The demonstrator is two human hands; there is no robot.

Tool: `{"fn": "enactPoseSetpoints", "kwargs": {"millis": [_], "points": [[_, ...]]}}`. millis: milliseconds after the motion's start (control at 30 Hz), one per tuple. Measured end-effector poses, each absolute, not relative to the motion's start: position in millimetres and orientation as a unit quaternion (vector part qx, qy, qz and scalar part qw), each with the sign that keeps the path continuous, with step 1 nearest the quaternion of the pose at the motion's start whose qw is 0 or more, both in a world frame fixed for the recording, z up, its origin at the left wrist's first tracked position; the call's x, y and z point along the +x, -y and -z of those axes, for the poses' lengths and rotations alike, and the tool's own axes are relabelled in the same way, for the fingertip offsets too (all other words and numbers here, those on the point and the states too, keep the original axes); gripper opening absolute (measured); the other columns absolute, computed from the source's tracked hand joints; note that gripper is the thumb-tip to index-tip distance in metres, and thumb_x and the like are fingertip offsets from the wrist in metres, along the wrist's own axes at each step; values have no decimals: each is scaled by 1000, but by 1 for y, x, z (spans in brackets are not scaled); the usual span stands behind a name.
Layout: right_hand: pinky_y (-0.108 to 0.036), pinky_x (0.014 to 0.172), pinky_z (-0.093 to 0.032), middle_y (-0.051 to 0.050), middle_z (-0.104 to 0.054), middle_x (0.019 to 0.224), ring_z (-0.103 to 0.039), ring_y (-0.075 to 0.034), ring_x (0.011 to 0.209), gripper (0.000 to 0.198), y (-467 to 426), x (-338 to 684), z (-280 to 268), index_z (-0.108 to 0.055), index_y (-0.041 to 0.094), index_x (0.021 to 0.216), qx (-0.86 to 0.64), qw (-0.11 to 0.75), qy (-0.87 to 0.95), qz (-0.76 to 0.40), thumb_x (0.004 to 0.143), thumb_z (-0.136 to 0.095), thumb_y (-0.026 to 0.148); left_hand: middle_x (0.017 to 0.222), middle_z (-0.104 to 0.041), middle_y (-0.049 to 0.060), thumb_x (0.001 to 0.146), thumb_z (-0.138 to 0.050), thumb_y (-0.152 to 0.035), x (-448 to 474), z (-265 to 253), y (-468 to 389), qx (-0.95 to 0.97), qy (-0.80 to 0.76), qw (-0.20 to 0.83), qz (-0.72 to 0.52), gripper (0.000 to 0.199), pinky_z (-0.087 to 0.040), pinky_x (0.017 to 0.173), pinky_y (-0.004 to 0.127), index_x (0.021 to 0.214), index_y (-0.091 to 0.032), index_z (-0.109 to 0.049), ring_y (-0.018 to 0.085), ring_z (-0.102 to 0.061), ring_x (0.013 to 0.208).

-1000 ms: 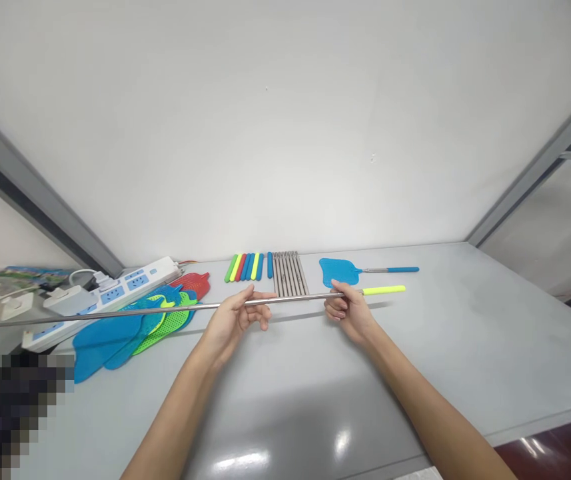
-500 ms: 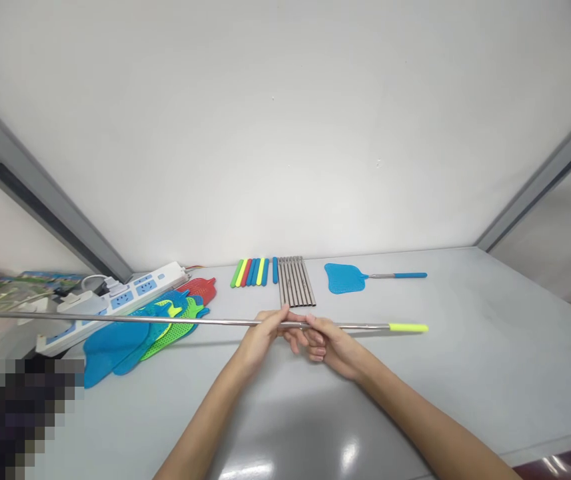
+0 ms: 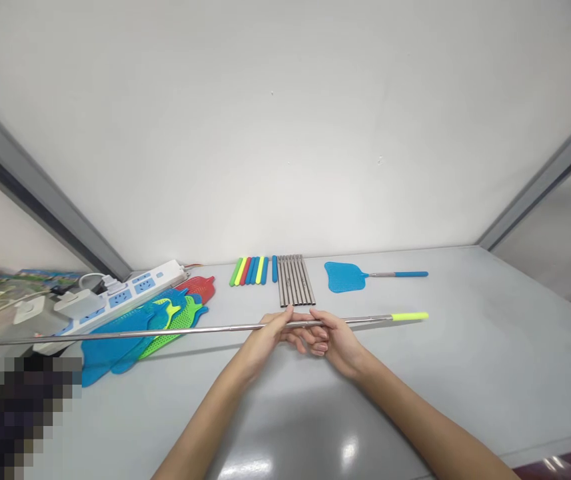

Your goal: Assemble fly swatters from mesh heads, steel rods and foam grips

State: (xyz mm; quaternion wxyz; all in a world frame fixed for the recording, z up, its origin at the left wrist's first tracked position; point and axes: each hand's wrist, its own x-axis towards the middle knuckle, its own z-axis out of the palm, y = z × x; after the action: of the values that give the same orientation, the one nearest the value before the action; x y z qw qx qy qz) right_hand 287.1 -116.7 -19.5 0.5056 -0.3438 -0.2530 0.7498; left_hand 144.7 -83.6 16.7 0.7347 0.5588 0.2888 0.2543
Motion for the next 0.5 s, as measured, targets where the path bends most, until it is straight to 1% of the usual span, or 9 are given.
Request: {"fn": "enactPoseSetpoints", "kwargs": {"millis": [67, 167, 300, 500], "points": [[-23, 42, -15, 7, -23, 42, -21, -5, 37, 36, 116, 287, 20, -32, 17, 46, -352, 520, 239, -741, 71, -50, 35, 76, -65, 9, 82, -34, -40, 143, -15, 83, 567, -312, 720, -248, 42, -41, 67, 31, 102, -12, -59, 16, -56, 60], [-23, 42, -15, 7, -22, 41, -20, -5, 37, 31, 114, 288, 19, -37, 16, 48, -359, 537, 237, -726, 70, -51, 33, 75, -65, 8, 80, -37, -42, 142, -15, 82, 575, -334, 707, -241, 43, -40, 71, 33, 105, -13, -57, 16, -57, 61], [-23, 42, -16, 8, -22, 40, -20, -6, 37, 28, 113, 291, 18, -42, 16, 51, -359, 548, 255, -711, 71, -51, 32, 77, -66, 8, 80, -37, -43, 144, -21, 85, 563, -317, 723, -245, 44, -40, 73, 32, 105, -14, -58, 17, -57, 63], [-23, 42, -16, 7, -21, 38, -22, -6, 37, 37, 112, 294, 19, -34, 17, 42, -356, 567, 276, -689, 72, -50, 31, 78, -66, 8, 79, -40, -43, 146, -24, 88, 555, -325, 724, -249, 42, -40, 71, 31, 103, -15, -59, 16, -58, 62]]}}
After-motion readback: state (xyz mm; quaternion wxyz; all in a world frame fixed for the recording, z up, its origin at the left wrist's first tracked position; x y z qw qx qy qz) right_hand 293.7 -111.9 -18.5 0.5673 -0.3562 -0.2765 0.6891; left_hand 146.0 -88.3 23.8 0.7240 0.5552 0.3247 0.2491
